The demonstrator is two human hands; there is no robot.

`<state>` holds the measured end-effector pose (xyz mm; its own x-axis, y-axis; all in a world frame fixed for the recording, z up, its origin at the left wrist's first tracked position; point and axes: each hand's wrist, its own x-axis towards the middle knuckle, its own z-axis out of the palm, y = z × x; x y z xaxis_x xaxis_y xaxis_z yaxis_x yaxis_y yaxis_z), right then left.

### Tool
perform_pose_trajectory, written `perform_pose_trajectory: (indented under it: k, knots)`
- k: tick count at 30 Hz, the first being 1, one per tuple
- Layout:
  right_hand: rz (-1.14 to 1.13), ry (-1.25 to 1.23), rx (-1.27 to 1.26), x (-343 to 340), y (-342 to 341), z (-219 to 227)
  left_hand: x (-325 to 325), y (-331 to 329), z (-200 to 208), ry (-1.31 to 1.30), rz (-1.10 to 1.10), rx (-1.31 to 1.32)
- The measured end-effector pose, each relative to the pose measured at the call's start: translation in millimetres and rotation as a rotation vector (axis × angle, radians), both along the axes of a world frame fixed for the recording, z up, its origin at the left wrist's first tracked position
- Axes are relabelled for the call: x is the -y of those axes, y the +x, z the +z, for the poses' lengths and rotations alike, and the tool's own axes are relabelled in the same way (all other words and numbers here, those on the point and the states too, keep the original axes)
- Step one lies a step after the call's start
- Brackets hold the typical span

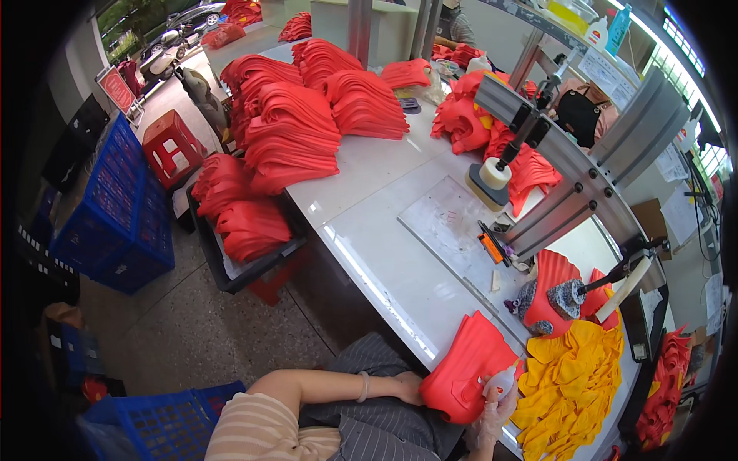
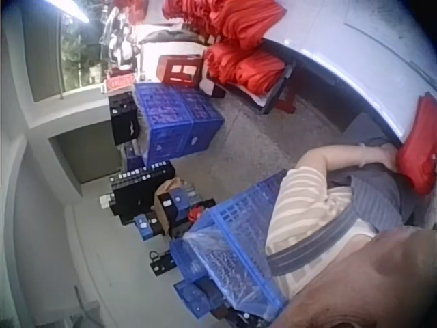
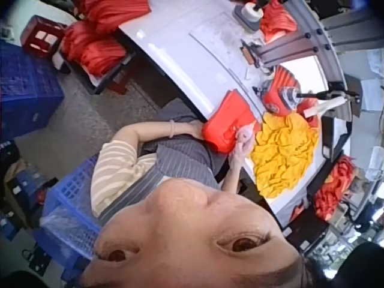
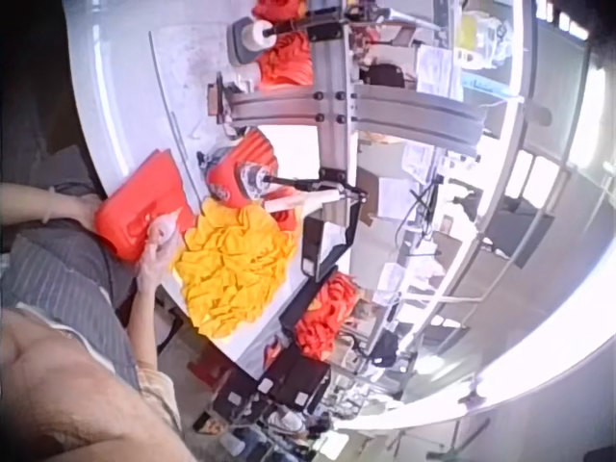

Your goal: The person applies glue from a bottle onto red fabric components, attaches yellow patches onto them by hand, and presses the assembled pieces using a press machine.

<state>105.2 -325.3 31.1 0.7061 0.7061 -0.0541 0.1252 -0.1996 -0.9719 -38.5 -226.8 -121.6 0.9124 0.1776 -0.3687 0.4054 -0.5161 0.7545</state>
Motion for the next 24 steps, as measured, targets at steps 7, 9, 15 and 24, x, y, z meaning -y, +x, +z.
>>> perform_pose_trajectory:
  k: [7,9,15,24]
  knots:
    - [-0.034,0.057,-0.080,-1.1,-2.4,-1.3,-5.1,-4.6,15.9,-0.034,0.014,0.028]
    - [-0.022,0.047,-0.065,-2.1,-3.4,-2.1,-5.7,-4.8,14.0,-0.035,0.006,0.036]
    - [-0.013,0.071,-0.067,-0.4,-1.8,-7.4,-5.5,-5.2,11.0,-0.042,-0.004,0.056]
    - [-0.027,0.093,-0.067,-0.5,-2.7,-10.1,-3.6,-3.0,4.2,-0.042,-0.006,0.048]
